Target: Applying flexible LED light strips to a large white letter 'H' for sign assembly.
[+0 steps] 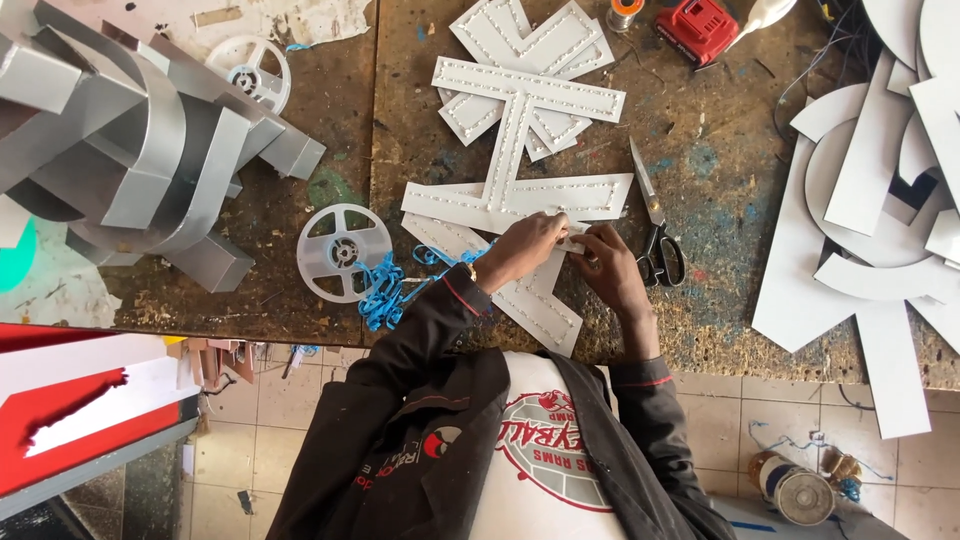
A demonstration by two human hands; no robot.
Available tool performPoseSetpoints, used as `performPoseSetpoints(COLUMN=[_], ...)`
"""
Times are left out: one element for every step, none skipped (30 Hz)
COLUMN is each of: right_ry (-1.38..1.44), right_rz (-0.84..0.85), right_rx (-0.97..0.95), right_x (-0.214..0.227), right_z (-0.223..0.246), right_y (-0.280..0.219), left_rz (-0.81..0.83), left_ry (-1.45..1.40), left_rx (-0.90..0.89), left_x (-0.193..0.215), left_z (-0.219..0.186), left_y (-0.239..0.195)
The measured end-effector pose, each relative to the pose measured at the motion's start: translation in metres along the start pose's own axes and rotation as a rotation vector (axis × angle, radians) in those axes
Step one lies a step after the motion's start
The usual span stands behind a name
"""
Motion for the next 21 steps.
performPoseSetpoints(right_ry=[0.000,0.072,0.144,0.144,0.173,0.198,0.196,0.180,0.162,0.158,0.157,0.159,0.157,0.152,0.147,0.144,0.129,0.115,0.112,0.077,0.041], right_rz=[0.002,0.080,0.157,0.153,0.270,0.382,0.375,0.501,0.627,0.630,0.705,0.786,0.797,0.861,0.926,0.939,0.955,0.972,0.984,1.007,1.029], right_rx=[0.002,0.011,0.020,0.014,-0.026,-0.066,-0.072,-0.030,0.012,0.020,0.008,-0.001,0.011,0.002,-0.007,0.005,0.008,0.006,0.014,-0.008,-0.030], right_x=[0.004,0.002,0.001,0.012,0.014,0.019,0.021,0.016,0.012,0.013,0.009,0.003,0.002,-0.001,-0.003,-0.003,-0.003,-0.002,-0.004,-0.006,-0.008], right_z=[-0.002,-0.003,-0.005,-0.001,0.002,0.004,-0.002,-0.006,-0.009,-0.011,-0.013,-0.014,-0.021,-0.030,-0.039,-0.036,-0.034,-0.032,-0.032,-0.035,-0.038], right_y=[0.005,0.009,0.013,0.021,0.027,0.033,0.043,0.053,0.062,0.070,0.075,0.080,0.081,0.080,0.080,0.082,0.084,0.084,0.086,0.085,0.084], left_rz=[-0.003,0.029,0.061,0.068,0.103,0.137,0.143,0.139,0.134,0.125,0.133,0.138,0.126,0.132,0.138,0.125,0.122,0.122,0.112,0.123,0.135], left_ry=[-0.001,-0.108,-0.215,-0.214,-0.225,-0.235,-0.233,-0.170,-0.108,-0.108,-0.102,-0.098,-0.100,-0.095,-0.089,-0.094,-0.086,-0.080,-0.087,-0.061,-0.036], left_rx=[0.002,0.005,0.008,0.005,-0.023,-0.057,-0.065,-0.077,-0.089,-0.088,-0.110,-0.124,-0.115,-0.123,-0.130,-0.119,-0.120,-0.121,-0.112,-0.105,-0.098], left_x=[0.007,0.013,0.018,0.027,0.034,0.041,0.036,0.030,0.026,0.024,0.022,0.019,0.014,0.008,0.003,0.010,0.016,0.020,0.025,0.026,0.028], left_z=[-0.006,-0.011,-0.017,-0.022,-0.029,-0.036,-0.034,-0.032,-0.030,-0.028,-0.028,-0.025,-0.021,-0.017,-0.014,-0.015,-0.017,-0.020,-0.022,-0.024,-0.026], left_y=[-0.002,-0.004,-0.006,-0.009,-0.013,-0.014,-0.012,-0.009,-0.006,-0.004,-0.004,-0.006,-0.002,0.000,0.003,0.000,-0.003,-0.006,-0.008,-0.010,-0.012])
Point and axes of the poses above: each hand's wrist, its own y-axis towards the middle knuckle, its own x-axis out of the back of the hand, z = x × y, the point moved 7 cm from there along y, towards the middle knuckle, and after that the axes turned 13 degrees about x, right-handed, at the moved point
